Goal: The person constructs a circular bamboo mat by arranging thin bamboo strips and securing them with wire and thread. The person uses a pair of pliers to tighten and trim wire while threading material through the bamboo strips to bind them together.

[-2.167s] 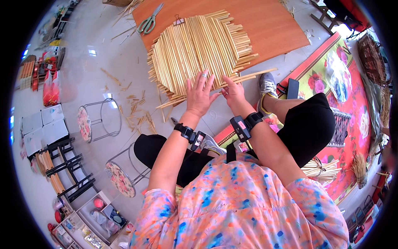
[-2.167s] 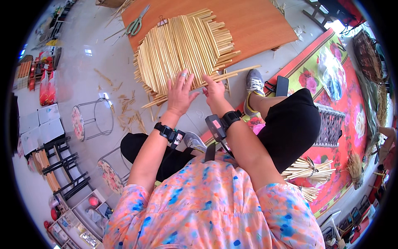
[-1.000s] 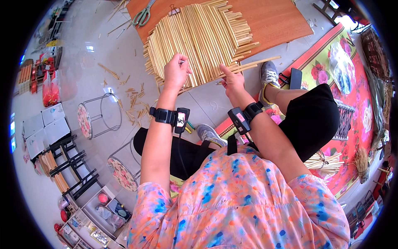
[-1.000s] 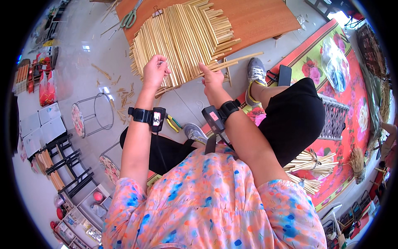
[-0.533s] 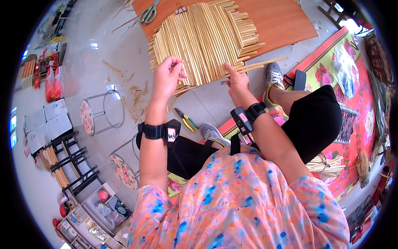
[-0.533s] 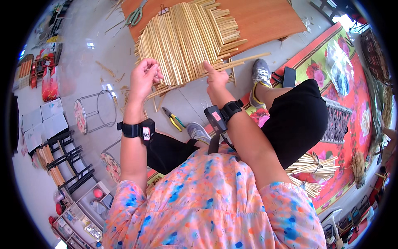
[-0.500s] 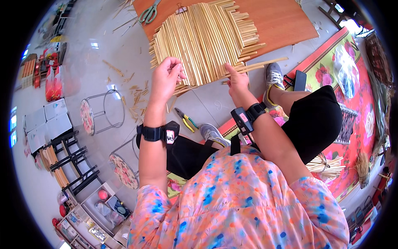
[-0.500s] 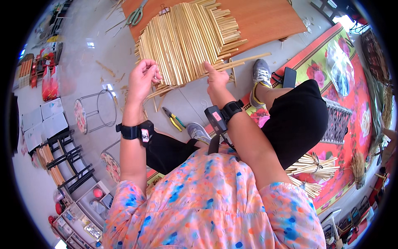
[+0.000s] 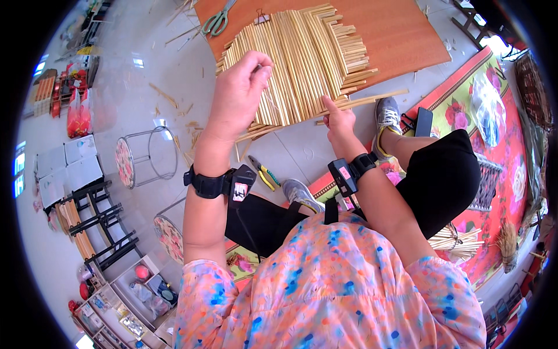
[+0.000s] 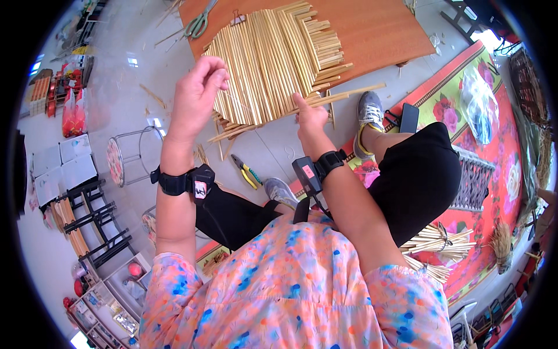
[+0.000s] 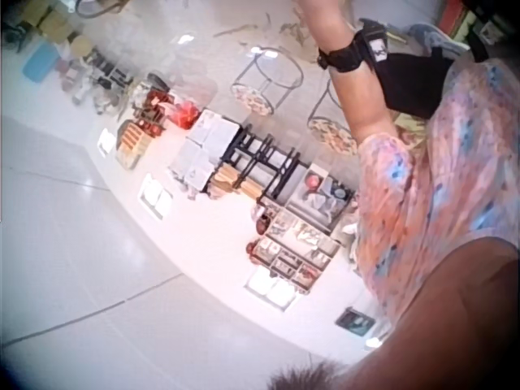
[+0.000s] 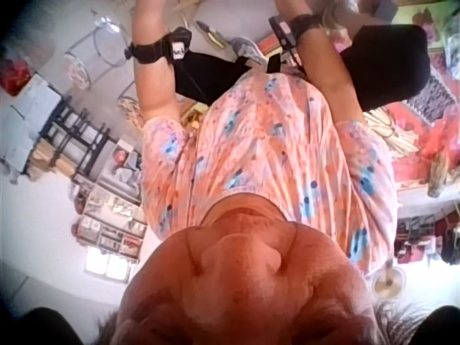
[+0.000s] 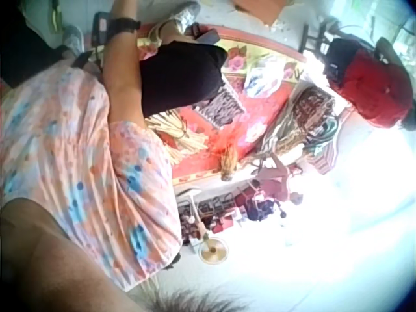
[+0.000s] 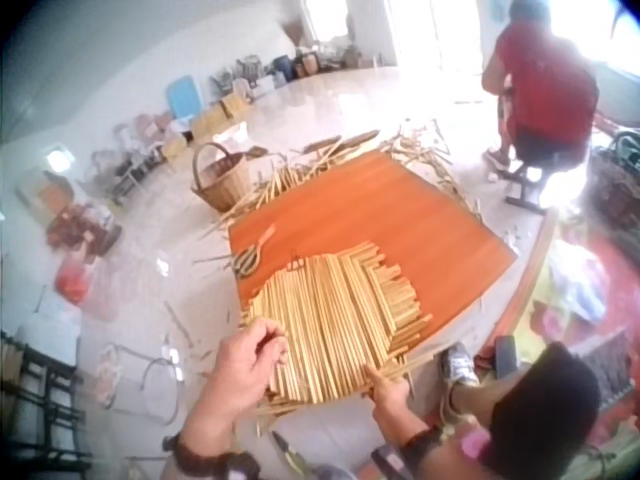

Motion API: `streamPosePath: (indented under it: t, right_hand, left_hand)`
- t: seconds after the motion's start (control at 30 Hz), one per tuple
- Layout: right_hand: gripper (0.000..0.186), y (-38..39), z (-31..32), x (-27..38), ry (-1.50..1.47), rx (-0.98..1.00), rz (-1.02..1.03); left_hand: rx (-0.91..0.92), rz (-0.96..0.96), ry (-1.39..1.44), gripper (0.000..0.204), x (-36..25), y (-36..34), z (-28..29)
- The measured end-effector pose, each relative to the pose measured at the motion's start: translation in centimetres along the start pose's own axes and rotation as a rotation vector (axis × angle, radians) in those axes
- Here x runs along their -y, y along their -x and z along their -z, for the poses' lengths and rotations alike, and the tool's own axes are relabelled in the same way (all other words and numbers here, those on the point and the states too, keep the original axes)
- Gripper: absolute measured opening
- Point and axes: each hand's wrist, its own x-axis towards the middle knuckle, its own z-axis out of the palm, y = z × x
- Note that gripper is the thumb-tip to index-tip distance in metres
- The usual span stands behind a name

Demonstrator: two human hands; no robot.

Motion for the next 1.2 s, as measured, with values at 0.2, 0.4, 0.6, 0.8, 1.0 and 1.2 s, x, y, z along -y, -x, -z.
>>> streamPosePath:
  t: [0.2,0.4,0.6,0.8,1.0,1.2]
  right_hand:
    - [0.036,-0.5,0.4,-0.6,-0.036,0.059,0.036]
    - [0.035,-0.4,0.5,-0.9,-0.096,0.108,0.059]
    - [0.030,-0.8,1.0,-1.1,-0.123,0.117,0.032]
    - [0.031,-1.5,1.3,-1.7,-0.141,0.123,0.046]
    - [0.033,-1.7,1.6,-1.7,-0.156,0.164,-0.009]
    - [0.033,-1.2,2.2,-2.4,-0.101,0.294,-0.080]
  left_hand:
    - [-0.030,-0.297,-0.591,0.008,0.4,-1.0,-2.1]
    - [0.148,-0.383,-0.513,0.009,4.1,-0.3,-4.7]
    - [0.394,-0.258,-0.081,0.008,9.3,1.3,-9.0]
    - [0.434,-0.231,-0.050,0.008,11.3,2.7,-10.4]
    - [0.427,-0.259,-0.059,0.007,11.4,2.8,-10.6]
    - [0.412,-0.257,-0.056,0.006,11.6,2.8,-10.9]
